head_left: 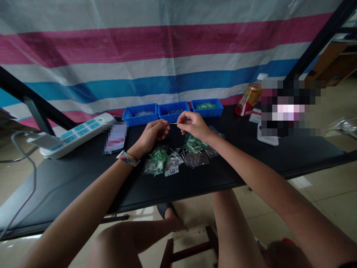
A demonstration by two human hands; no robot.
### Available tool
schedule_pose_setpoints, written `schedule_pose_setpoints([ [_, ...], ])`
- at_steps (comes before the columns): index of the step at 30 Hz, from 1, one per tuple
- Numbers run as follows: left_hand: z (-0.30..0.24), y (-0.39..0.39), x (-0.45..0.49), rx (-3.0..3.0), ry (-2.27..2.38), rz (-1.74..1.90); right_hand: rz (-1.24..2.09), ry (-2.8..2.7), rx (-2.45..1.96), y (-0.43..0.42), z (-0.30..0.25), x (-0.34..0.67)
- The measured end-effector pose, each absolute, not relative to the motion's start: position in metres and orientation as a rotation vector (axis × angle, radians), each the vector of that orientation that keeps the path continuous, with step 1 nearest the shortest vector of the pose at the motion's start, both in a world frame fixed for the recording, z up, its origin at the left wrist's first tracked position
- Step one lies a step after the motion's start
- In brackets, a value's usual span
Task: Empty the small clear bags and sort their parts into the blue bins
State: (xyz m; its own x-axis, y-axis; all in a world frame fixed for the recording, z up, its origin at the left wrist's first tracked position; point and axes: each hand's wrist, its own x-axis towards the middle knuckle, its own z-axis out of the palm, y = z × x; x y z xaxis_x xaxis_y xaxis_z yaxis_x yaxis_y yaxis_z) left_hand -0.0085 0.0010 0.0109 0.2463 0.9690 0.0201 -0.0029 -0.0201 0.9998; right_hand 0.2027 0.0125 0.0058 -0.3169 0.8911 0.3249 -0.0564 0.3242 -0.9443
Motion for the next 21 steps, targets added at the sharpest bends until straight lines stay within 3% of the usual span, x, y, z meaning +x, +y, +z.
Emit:
schedule_pose_setpoints([
  [21,0.0133,-0.0010,-0.0089,1.444,0.998,1.114,1.269,-1.439,-0.852,0.0117,0.0071,0.2030],
])
